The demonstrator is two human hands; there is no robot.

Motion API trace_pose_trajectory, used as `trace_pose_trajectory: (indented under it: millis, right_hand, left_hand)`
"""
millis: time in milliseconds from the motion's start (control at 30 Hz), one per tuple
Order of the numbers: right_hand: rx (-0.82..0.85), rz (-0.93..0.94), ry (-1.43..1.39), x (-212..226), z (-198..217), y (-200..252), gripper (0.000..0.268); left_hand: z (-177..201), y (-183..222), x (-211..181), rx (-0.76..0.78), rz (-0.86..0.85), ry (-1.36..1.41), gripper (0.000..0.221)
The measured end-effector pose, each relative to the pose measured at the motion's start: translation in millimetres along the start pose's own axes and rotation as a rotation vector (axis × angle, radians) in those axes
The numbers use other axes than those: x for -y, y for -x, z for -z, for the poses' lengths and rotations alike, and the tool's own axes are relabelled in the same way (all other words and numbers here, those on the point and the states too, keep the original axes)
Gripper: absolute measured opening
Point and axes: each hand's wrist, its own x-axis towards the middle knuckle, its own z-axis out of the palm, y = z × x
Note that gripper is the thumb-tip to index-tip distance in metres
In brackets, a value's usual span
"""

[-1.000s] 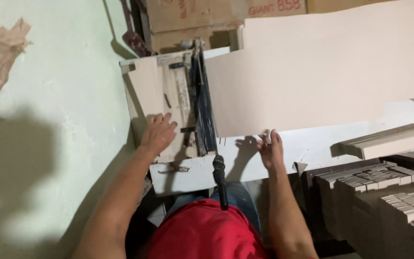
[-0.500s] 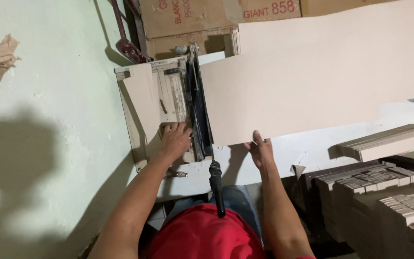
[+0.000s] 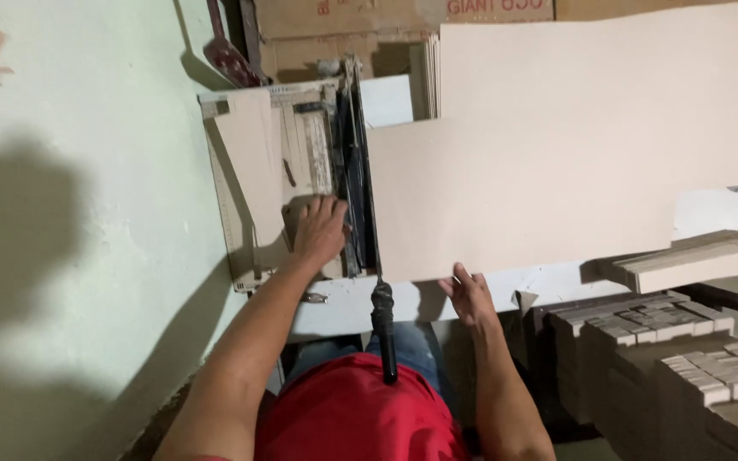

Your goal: Manually cutting sheets of paper into strips using a lever-operated paper cutter in a production environment.

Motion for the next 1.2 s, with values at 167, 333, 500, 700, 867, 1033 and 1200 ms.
trace_pose_trajectory:
  millis: [167,333,500,700,867,1033,1200]
  right_hand:
    - [-0.032,0.015,0.065,2.9,-61.1,1.1,0.036]
    - [-0.032,0.033,0.095,11.8,-55.7,-0.3,0.031]
    - [-0.078,0.057,0.051,17.0,-14.2,42.6,0.026]
    - [-0.061,-0.044,0.116,9.8,-20.3,55.8,0.033]
    - [-0.006,0.023,0.302,15.8,-99.2,75.5,0.029]
    - [0.023,0.043,0.344,13.4,-112.1,46.9,0.027]
    - [0.039,0.031,0.371,19.8,-121.7,37.5,0.034]
  left_hand:
    - [-11.9,-15.0,0.2,0.014,0.086,0.102,0.046]
    - [-3.2,-16.1,-4.4,0.034,0.110,0.155,0.049]
    - [5.1,-5.4,7.1,0.081,0.127,0.215,0.050]
    - [5.8,-12.3,12.2,0.057,0.175,0.259,0.052]
    - [22.0,-8.1,0.8,0.006,0.159,0.254,0.061]
    - [19.9,-19.1,-2.5,0.076,0.134,0.322,0.081]
    - [28.0,-38.2,-8.5,0.124,0.148,0.270,0.097]
